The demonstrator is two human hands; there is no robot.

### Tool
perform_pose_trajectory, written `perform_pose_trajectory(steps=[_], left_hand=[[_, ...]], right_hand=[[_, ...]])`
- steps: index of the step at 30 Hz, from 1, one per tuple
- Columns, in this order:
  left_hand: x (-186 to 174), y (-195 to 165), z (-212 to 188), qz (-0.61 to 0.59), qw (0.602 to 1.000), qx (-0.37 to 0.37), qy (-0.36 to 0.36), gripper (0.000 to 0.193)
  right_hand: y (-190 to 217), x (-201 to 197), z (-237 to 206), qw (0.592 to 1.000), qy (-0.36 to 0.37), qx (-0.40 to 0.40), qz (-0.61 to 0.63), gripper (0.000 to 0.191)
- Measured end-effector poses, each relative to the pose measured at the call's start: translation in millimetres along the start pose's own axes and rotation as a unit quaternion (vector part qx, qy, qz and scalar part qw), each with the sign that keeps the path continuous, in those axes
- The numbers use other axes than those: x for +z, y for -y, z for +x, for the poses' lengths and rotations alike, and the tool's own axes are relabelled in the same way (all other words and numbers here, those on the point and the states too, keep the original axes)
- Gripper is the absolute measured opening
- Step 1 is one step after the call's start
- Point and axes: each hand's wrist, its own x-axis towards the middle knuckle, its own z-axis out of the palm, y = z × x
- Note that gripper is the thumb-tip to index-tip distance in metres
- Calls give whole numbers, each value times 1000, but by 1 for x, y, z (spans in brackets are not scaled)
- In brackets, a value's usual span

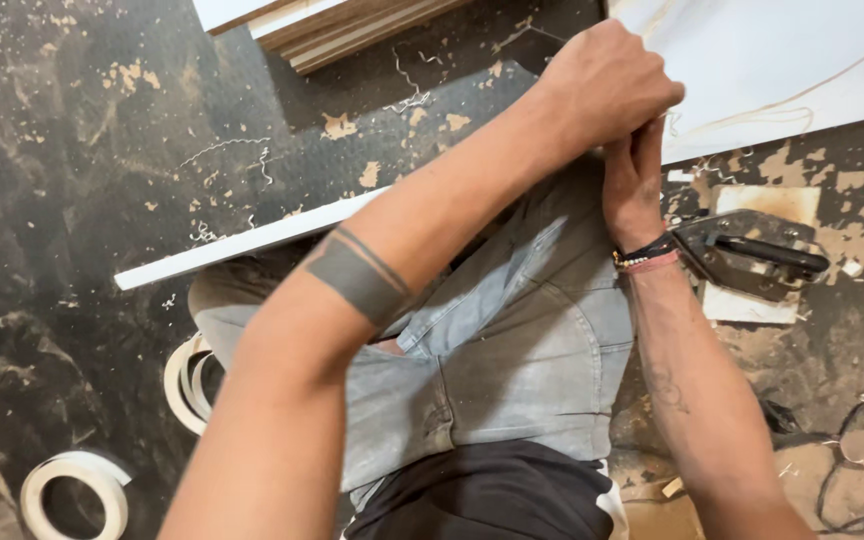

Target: The person sits on the floor and applies white edge banding tape to the edges of wood boards using a hand-held edge banding machine, pressing the machine along the board edge. They then trim and press the tape ends by hand and set finished boards onto a stack beside them.

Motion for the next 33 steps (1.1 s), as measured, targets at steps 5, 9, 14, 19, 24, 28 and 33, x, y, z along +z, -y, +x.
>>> perform_pose_trajectory(steps=[5,9,14,19,24,28,33], left_hand=[[-24,34,-42,-104,980,-160,48,32],[-73,57,-141,-143,940,-308,1,55],[-139,20,-234,-233,879,-382,-166,28],[-162,-35,-262,-366,794,-341,-345,17],[-157,-71,-264,-376,778,-318,-390,20],[-147,-56,-334,-205,800,-376,-420,29],[-118,-17,-471,2,721,-597,-352,32]], right_hand=[[5,-13,2,992,0,101,77,94],[1,-45,11,910,-116,303,260,93],[48,-64,21,809,-20,34,-587,64],[148,26,14,955,76,-102,-266,45],[192,132,-14,966,238,-90,-43,30],[204,146,6,956,288,-12,-58,25],[205,137,65,722,387,-221,-530,25]])
